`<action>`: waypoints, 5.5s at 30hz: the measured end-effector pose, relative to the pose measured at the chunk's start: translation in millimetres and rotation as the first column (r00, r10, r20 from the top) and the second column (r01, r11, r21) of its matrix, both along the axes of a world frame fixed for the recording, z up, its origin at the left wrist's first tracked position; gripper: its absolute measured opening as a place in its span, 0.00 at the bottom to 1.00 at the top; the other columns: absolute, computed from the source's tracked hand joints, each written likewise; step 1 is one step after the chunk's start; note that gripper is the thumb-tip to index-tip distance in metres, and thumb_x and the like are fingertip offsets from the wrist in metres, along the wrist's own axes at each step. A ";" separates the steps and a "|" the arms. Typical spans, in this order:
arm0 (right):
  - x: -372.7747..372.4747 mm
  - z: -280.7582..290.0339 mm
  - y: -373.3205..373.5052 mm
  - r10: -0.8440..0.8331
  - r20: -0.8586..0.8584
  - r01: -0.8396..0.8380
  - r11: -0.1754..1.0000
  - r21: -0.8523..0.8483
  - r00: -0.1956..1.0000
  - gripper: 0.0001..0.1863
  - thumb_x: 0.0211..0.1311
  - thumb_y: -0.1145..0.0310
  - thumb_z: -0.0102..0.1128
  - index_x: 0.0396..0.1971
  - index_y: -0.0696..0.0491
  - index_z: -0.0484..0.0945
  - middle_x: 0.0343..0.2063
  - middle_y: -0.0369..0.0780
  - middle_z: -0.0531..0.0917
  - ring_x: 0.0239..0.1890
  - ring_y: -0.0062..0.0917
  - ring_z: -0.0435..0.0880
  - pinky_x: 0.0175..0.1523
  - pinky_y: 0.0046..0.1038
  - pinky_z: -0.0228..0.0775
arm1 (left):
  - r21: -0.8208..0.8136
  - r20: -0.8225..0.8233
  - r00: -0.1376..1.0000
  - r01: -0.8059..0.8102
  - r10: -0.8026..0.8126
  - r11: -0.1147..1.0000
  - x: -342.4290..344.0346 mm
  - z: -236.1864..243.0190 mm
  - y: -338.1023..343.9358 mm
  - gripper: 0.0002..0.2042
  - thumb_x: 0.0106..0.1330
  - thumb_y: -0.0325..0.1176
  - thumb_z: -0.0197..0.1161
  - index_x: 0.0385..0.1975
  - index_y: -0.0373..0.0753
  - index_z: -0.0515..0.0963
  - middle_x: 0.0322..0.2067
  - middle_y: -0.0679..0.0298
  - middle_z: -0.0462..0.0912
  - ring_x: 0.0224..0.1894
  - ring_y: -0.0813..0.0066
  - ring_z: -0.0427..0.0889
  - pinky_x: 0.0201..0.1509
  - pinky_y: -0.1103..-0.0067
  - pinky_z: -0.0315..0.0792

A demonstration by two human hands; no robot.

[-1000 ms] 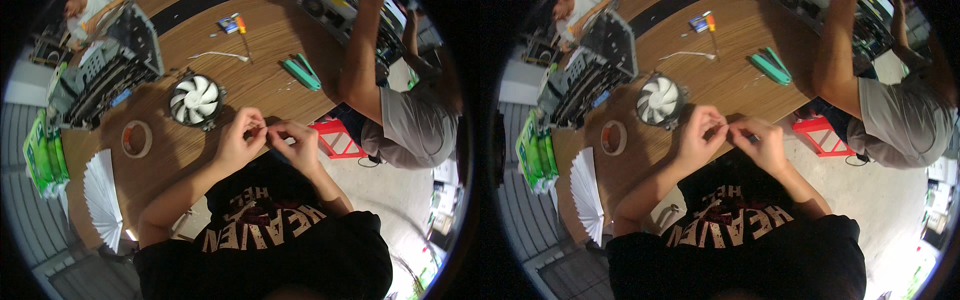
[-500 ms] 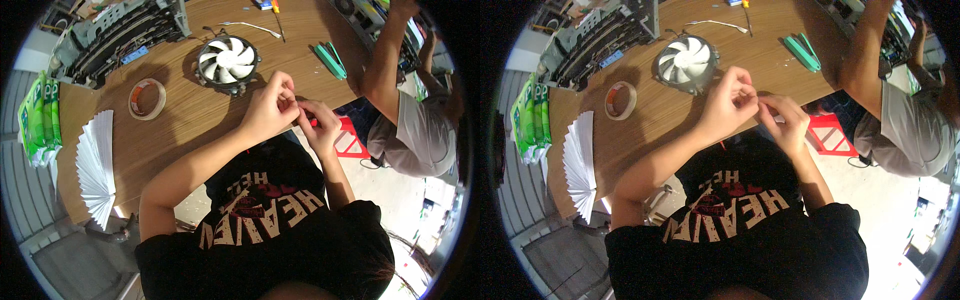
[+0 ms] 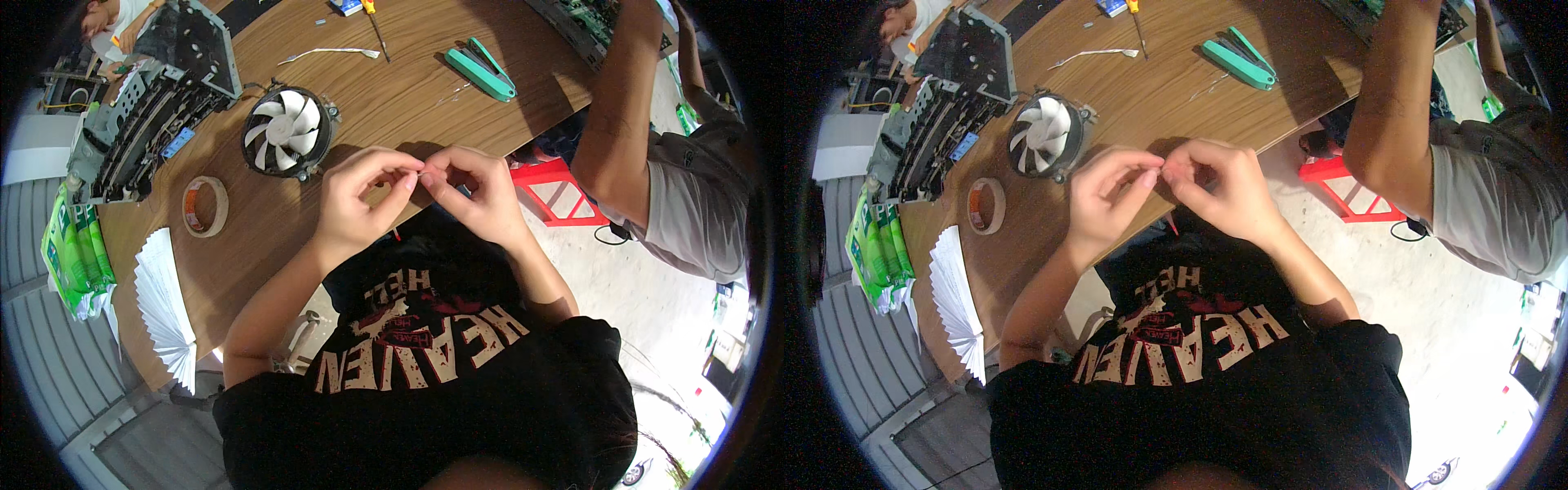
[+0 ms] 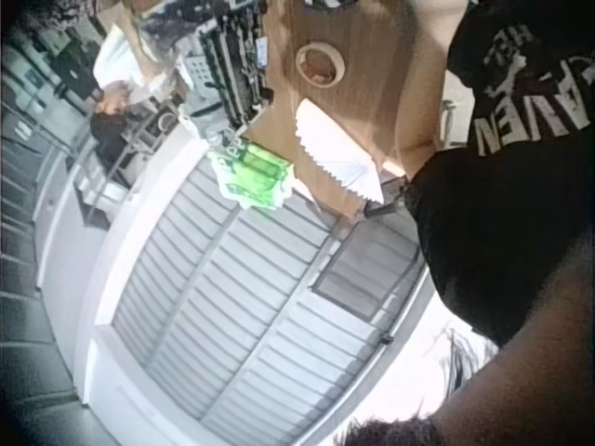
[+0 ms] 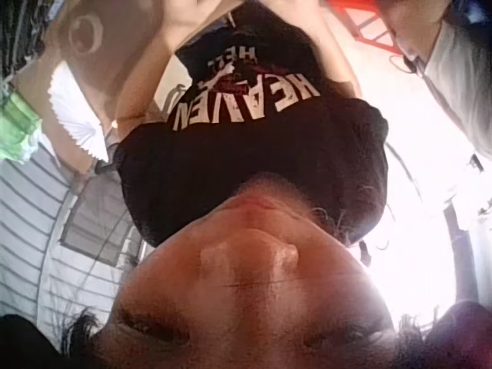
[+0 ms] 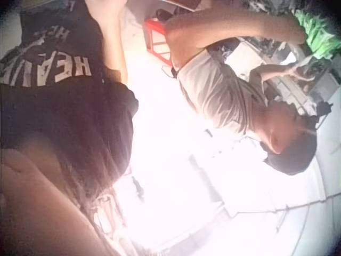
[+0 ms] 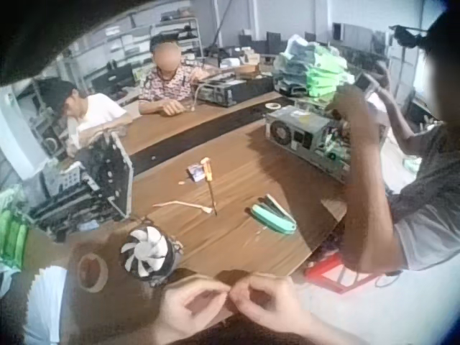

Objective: The person manipulates a very small electronic component with both hands, using their fingernails to pick at it and peel back a tiny layer of material.

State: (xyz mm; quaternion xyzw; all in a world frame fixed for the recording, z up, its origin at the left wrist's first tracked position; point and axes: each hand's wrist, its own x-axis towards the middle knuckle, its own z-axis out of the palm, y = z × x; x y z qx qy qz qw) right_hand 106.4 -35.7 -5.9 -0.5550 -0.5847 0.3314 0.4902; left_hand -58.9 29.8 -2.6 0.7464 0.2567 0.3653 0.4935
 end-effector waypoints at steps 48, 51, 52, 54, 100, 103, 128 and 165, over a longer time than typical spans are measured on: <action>-14.7 -17.9 29.8 -0.004 0.084 -0.027 0.929 0.370 0.996 0.06 0.44 0.80 0.62 0.25 0.60 0.77 0.25 0.43 0.80 0.28 0.27 0.80 0.33 0.23 0.72 | 0.058 -0.053 0.991 -0.118 0.121 0.991 -18.4 0.0 9.9 0.08 0.48 0.16 0.63 0.30 0.31 0.77 0.29 0.58 0.78 0.31 0.73 0.78 0.33 0.81 0.71; -10.5 -18.0 31.1 0.016 0.155 -0.084 0.892 0.443 0.988 0.07 0.45 0.79 0.62 0.26 0.61 0.76 0.26 0.45 0.80 0.27 0.27 0.80 0.32 0.23 0.72 | 0.026 -0.043 0.995 -0.094 0.095 0.995 -17.2 1.5 10.1 0.08 0.50 0.16 0.61 0.30 0.30 0.76 0.31 0.57 0.78 0.31 0.75 0.77 0.32 0.83 0.72; -9.1 -17.4 31.8 0.020 0.193 -0.112 0.871 0.478 0.981 0.07 0.45 0.79 0.62 0.26 0.62 0.76 0.27 0.46 0.79 0.27 0.28 0.80 0.30 0.23 0.72 | 0.023 -0.044 0.994 -0.094 0.095 0.995 -16.9 1.6 9.5 0.08 0.50 0.16 0.61 0.30 0.30 0.76 0.31 0.57 0.78 0.31 0.75 0.77 0.32 0.83 0.72; -6.8 -19.2 33.6 0.015 0.231 -0.139 0.836 0.531 0.973 0.07 0.45 0.79 0.62 0.27 0.63 0.76 0.28 0.47 0.79 0.26 0.29 0.80 0.29 0.23 0.72 | -0.069 -0.016 0.995 -0.095 0.094 0.993 -16.4 1.6 7.9 0.07 0.51 0.15 0.60 0.31 0.30 0.76 0.31 0.57 0.77 0.30 0.77 0.77 0.32 0.85 0.72; -9.3 -9.4 37.9 0.055 0.177 -0.132 0.878 0.460 0.983 0.05 0.44 0.80 0.63 0.24 0.62 0.78 0.23 0.44 0.80 0.25 0.27 0.80 0.30 0.21 0.73 | -0.087 -0.013 0.997 -0.078 0.078 0.993 -19.0 -1.8 6.0 0.05 0.55 0.18 0.58 0.32 0.30 0.75 0.29 0.58 0.77 0.26 0.79 0.77 0.28 0.87 0.71; -9.3 -9.6 37.3 0.050 0.181 -0.130 0.878 0.461 0.982 0.05 0.43 0.80 0.63 0.23 0.61 0.78 0.23 0.43 0.79 0.25 0.27 0.80 0.30 0.21 0.73 | -0.060 -0.018 0.996 -0.083 0.082 0.995 -18.4 -1.3 5.4 0.05 0.55 0.18 0.59 0.32 0.30 0.75 0.29 0.59 0.78 0.26 0.80 0.77 0.28 0.87 0.71; -18.9 -10.6 20.8 -0.088 -0.068 0.100 0.976 0.196 0.994 0.06 0.45 0.79 0.64 0.26 0.61 0.78 0.24 0.40 0.80 0.23 0.17 0.79 0.27 0.15 0.70 | 0.006 -0.003 1.000 -0.014 0.014 1.000 -17.9 -1.9 9.0 0.09 0.55 0.18 0.58 0.36 0.30 0.76 0.31 0.57 0.78 0.30 0.77 0.78 0.32 0.86 0.72; -13.7 -13.2 19.0 0.007 -0.250 0.015 0.996 0.085 0.968 0.06 0.48 0.80 0.63 0.29 0.62 0.78 0.26 0.39 0.80 0.25 0.14 0.78 0.30 0.13 0.68 | -0.379 0.148 0.980 -0.070 0.135 0.923 -4.2 -1.7 -0.5 0.07 0.61 0.21 0.52 0.37 0.29 0.72 0.29 0.60 0.77 0.30 0.79 0.76 0.39 0.84 0.71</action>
